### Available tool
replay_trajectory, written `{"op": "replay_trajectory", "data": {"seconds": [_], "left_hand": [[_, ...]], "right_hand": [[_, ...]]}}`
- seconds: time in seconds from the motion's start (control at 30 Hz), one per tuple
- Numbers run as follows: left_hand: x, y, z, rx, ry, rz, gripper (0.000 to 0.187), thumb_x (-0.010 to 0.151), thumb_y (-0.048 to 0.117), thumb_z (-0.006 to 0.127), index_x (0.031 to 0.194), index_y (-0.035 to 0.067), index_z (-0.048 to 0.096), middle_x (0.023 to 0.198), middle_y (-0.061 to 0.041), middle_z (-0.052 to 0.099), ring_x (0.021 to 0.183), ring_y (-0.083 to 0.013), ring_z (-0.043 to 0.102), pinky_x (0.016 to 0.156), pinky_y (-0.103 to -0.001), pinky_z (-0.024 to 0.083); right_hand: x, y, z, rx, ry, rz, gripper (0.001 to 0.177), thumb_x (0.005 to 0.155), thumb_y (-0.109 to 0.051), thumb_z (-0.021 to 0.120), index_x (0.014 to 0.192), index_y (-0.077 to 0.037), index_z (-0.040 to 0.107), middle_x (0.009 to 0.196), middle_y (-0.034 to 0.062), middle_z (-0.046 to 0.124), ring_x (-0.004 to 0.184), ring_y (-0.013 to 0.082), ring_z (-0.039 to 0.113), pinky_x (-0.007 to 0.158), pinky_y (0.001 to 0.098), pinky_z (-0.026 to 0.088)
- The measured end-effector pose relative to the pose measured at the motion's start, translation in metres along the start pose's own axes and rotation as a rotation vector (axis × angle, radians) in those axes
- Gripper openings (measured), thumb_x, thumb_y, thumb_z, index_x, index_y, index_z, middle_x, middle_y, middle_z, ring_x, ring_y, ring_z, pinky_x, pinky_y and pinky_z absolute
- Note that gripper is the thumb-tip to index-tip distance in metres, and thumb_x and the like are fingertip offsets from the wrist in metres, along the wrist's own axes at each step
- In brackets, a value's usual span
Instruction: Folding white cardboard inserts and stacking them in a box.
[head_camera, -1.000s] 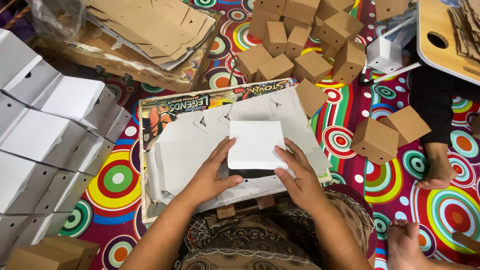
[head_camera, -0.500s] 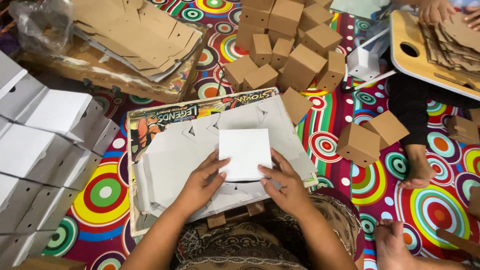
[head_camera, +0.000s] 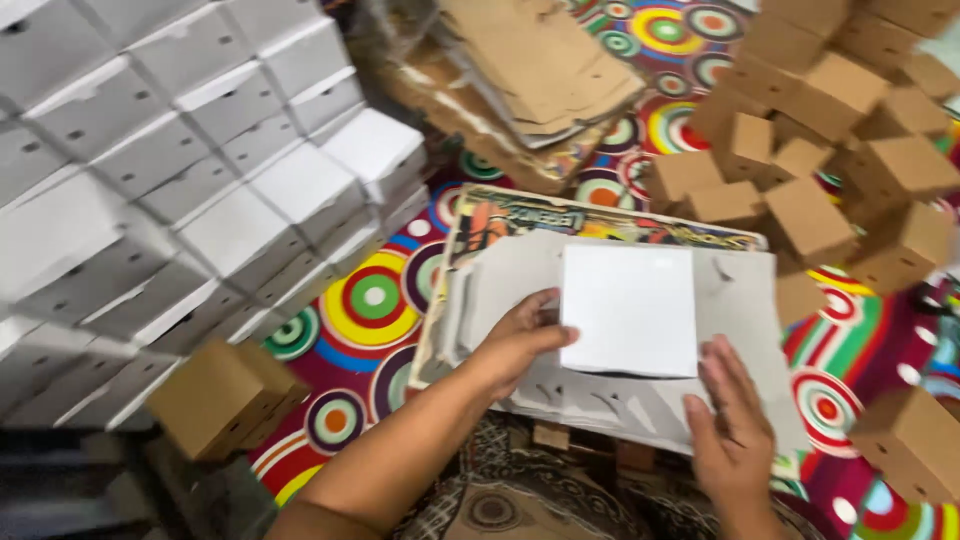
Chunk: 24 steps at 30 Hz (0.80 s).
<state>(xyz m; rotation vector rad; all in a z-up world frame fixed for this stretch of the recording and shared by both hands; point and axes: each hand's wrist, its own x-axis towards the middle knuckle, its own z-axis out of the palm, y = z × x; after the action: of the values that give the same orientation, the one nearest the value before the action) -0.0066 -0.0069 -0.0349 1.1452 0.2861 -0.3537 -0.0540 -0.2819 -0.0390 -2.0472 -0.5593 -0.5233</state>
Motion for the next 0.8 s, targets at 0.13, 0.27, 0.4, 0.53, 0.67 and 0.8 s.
{"op": "replay_trajectory", "data": {"seconds": [0.13,0.27,0.4,0.53,0.67,0.8], "left_hand": [[-0.041,0.067,-0.064,-0.081,0.204,0.210,0.076,0.079,0.011,0.070,0.150,0.008,0.044,0.127,-0.015,0.064,0.118,-0.0295,0.063,0.104,-0.042,0.053],[-0.064,0.099,-0.182,0.002,0.587,0.455,0.060,0.089,0.008,0.061,0.148,0.012,0.051,0.131,-0.011,0.069,0.098,-0.0217,0.067,0.077,-0.031,0.055],[-0.103,0.136,-0.232,0.190,0.913,0.280,0.018,0.100,0.015,0.059,0.118,0.016,0.056,0.111,-0.004,0.064,0.078,-0.0127,0.056,0.071,-0.026,0.058],[-0.076,0.122,-0.252,0.867,1.221,0.645,0.081,0.094,0.028,0.071,0.157,0.008,0.023,0.166,-0.028,0.012,0.155,-0.0456,0.014,0.122,-0.054,0.024],[-0.044,0.121,-0.240,1.349,1.127,0.529,0.064,0.092,0.022,0.072,0.150,0.013,0.045,0.164,-0.017,0.029,0.153,-0.0435,0.015,0.119,-0.068,0.014],[-0.026,0.117,-0.290,1.514,1.056,0.090,0.080,0.090,0.012,0.061,0.162,0.016,0.025,0.171,-0.015,0.011,0.155,-0.0431,0.001,0.121,-0.066,-0.002]], "right_hand": [[0.007,-0.011,0.008,0.233,0.099,0.010,0.051,0.100,0.016,0.048,0.150,0.018,0.038,0.160,0.0394,0.039,0.143,0.0507,0.048,0.116,0.0540,0.048],[-0.003,0.024,0.003,0.175,0.117,0.051,0.049,0.107,0.020,0.045,0.155,0.024,0.033,0.165,0.0439,0.035,0.144,0.0576,0.045,0.116,0.0572,0.043],[0.003,0.019,0.002,0.127,0.074,0.137,0.049,0.110,0.020,0.046,0.157,0.024,0.035,0.163,0.0426,0.039,0.143,0.0541,0.046,0.115,0.0564,0.043],[0.003,0.038,0.012,0.102,0.077,0.128,0.052,0.103,0.018,0.052,0.153,0.025,0.040,0.162,0.0398,0.041,0.139,0.0497,0.050,0.111,0.0531,0.046],[0.012,-0.017,0.017,0.034,0.042,0.210,0.044,0.100,0.014,0.059,0.142,0.026,0.052,0.156,0.0390,0.046,0.128,0.0461,0.055,0.109,0.0497,0.049],[0.006,-0.018,0.007,-0.037,0.031,0.241,0.044,0.097,0.011,0.063,0.140,0.021,0.058,0.150,0.0343,0.055,0.131,0.0395,0.056,0.108,0.0461,0.051]]}}
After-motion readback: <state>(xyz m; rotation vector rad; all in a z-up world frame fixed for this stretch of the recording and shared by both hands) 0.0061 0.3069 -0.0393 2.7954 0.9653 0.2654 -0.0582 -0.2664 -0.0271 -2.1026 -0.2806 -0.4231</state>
